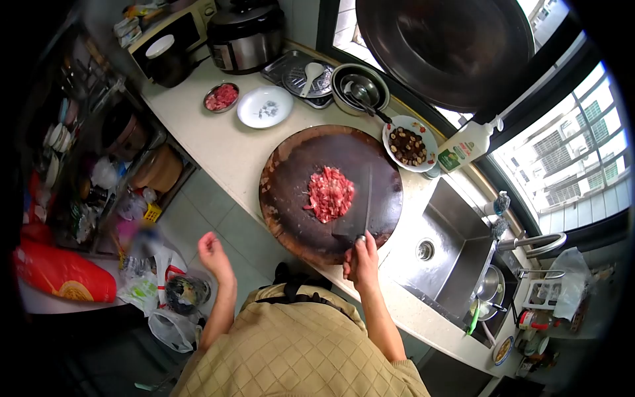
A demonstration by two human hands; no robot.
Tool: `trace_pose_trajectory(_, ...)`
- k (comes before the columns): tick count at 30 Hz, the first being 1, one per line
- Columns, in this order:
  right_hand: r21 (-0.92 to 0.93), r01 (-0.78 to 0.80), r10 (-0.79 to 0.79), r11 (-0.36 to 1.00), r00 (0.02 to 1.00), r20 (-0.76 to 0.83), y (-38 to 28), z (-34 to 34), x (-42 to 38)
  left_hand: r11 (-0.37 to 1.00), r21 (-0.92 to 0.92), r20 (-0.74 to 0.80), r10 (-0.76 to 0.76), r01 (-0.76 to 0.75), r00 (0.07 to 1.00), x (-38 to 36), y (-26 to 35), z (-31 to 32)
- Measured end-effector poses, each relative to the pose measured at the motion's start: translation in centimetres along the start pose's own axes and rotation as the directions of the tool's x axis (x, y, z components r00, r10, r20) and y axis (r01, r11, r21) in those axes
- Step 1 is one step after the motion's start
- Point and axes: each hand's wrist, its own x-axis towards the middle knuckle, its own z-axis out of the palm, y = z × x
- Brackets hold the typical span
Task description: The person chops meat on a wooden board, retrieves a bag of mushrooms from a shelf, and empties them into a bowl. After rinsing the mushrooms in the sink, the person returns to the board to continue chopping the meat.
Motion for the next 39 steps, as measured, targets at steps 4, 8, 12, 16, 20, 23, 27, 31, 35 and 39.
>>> trace_pose_trajectory(4,-0.371,0.215,-0.189,0.903,0.976,0.105,-1.2,2.3,-0.8,0.996,-0.079,0.503,0.067,-0.032,0.862,-3.8,5.2,6.3)
trace_pose_trajectory(8,-0.667,0.330,-0.285,0.668,0.941,0.180,-2.2,3.3,-1.7,0.842,-0.239,0.593,0.522,-0.484,0.613,-7.0,9.8,14.1)
trace_pose_trajectory(12,-0.746,0.438,-0.375,0.502,0.887,0.269,-5.6,3.9,-2.2,0.859,-0.080,0.623,0.439,-0.506,0.647,-7.2,7.6,17.1)
trace_pose_trajectory(16,-0.746,0.533,-0.469,0.399,0.818,0.334,-8.3,5.6,-2.9,0.917,-0.061,0.539,0.362,-0.394,0.760,-6.0,6.4,15.9)
trace_pose_trajectory(20,-0.864,0.315,-0.291,0.392,0.934,0.208,-4.9,5.5,-0.1,0.887,-0.036,0.491,0.418,-0.461,0.764,-5.0,6.6,14.0)
trace_pose_trajectory(23,-0.857,0.056,-0.016,0.512,0.998,0.055,-7.2,6.0,1.0,0.897,-0.046,0.450,0.411,-0.439,0.793,-5.1,5.6,14.2)
trace_pose_trajectory(27,-0.805,0.377,-0.283,0.458,0.920,0.270,-10.1,6.8,-2.4,0.906,-0.065,0.389,0.409,-0.418,0.826,-5.2,5.2,14.0)
trace_pose_trajectory(31,-0.820,0.524,-0.508,0.231,0.784,0.357,-5.1,5.4,-1.0,0.878,-0.036,0.344,0.460,-0.478,0.819,-5.3,5.5,14.0)
trace_pose_trajectory(35,-0.746,0.040,0.037,0.665,0.996,0.086,-7.7,4.4,0.6,0.917,-0.058,0.432,0.380,-0.396,0.818,-5.4,5.8,13.7)
trace_pose_trajectory(39,-0.504,0.178,-0.126,0.845,0.983,0.137,-8.1,1.0,1.8,0.909,-0.061,0.425,0.397,-0.413,0.813,-5.5,5.7,14.0)
